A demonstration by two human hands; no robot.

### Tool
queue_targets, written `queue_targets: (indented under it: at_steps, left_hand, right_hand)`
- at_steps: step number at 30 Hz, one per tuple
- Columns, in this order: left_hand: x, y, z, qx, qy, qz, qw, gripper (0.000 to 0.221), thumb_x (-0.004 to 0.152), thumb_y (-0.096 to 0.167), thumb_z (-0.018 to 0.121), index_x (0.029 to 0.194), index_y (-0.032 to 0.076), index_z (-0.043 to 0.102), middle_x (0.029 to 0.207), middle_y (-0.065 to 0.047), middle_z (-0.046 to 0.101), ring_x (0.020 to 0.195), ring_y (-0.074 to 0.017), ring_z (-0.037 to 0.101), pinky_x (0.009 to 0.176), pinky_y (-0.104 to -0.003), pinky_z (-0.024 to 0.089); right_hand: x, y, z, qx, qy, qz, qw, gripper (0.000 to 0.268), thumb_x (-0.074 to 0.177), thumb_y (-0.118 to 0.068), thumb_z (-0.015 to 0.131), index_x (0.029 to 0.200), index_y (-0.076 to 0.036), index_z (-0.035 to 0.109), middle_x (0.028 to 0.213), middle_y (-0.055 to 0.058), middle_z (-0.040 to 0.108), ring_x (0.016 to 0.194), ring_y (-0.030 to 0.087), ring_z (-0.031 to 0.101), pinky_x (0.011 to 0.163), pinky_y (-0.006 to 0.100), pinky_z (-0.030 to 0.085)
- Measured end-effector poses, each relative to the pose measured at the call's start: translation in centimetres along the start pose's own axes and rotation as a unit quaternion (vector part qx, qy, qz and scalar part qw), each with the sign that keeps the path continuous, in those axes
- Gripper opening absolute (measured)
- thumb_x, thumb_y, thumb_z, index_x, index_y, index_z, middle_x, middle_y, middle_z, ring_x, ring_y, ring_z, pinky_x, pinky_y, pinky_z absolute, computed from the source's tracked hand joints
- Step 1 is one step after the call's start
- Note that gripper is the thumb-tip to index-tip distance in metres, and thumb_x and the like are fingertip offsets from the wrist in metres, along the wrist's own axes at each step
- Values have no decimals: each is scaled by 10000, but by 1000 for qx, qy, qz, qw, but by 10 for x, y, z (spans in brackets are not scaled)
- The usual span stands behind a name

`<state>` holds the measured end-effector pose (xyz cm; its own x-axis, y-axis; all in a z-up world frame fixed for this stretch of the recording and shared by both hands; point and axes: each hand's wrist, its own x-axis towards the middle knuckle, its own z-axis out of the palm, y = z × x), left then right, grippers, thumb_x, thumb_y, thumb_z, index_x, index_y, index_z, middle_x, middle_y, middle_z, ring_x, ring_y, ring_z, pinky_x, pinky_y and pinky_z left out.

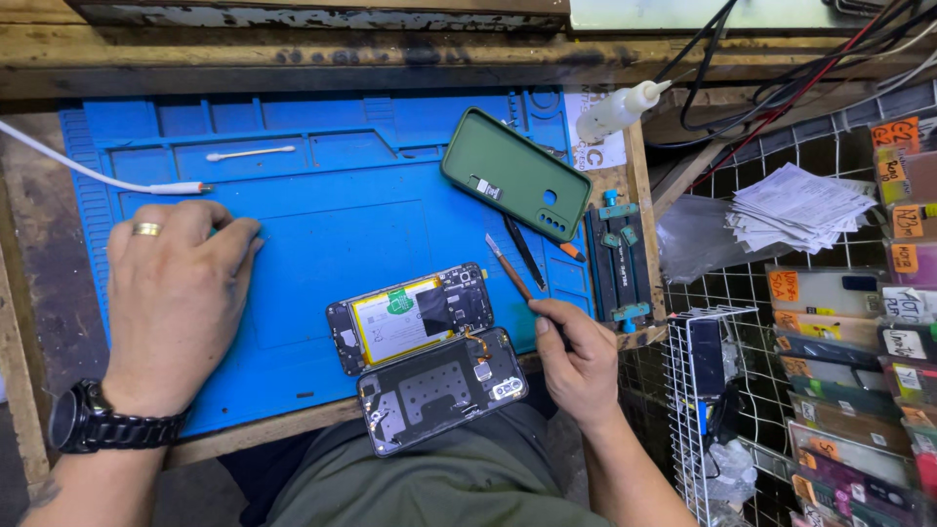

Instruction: The person reassembles a smartphone by connecting internal ribbon cables and securing the display assembly to the main body. They use a screwdriver to fasten screws and a brush to clean the workspace mat.

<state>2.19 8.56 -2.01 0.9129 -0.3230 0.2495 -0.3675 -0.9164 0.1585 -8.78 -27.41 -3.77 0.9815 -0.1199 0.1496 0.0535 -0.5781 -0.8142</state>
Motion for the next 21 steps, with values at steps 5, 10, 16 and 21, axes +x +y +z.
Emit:
queue_targets:
  at_steps: [5,10,16,21]
  left_hand:
    - [2,0,-11,23,6,13,1000,117,940,193,767,1044,146,789,1023,-23,666,979,-253,605,898,-406,442]
    - [7,-5,-18,44,-19,28,998,62,925,185,765,976,181,800,962,5,676,968,-235,616,850,-383,441]
    - [2,-27,7,-6,-20,32,999,40,984,135,811,1012,118,788,1010,-40,651,908,-219,592,819,-318,487]
    - [-6,-43,23,-50,-35,22,998,99,961,71,819,1020,5,774,984,-112,628,836,-208,577,751,-304,487]
  right_hand:
    - [-1,0,-1,-4,2,-7,1000,177,960,-19,652,1123,2,716,755,29,655,599,61,536,549,238,422]
    - [1,-3,-2,-8,-2,-16,1000,171,957,-13,651,1115,2,715,781,42,669,618,77,572,571,248,448]
    - [1,-2,-2,5,-2,-14,1000,167,959,1,646,1112,11,712,839,65,697,641,90,596,586,256,465]
    - [2,-4,-3,11,-8,-10,1000,171,960,8,649,1119,17,712,822,67,691,642,93,593,584,257,461]
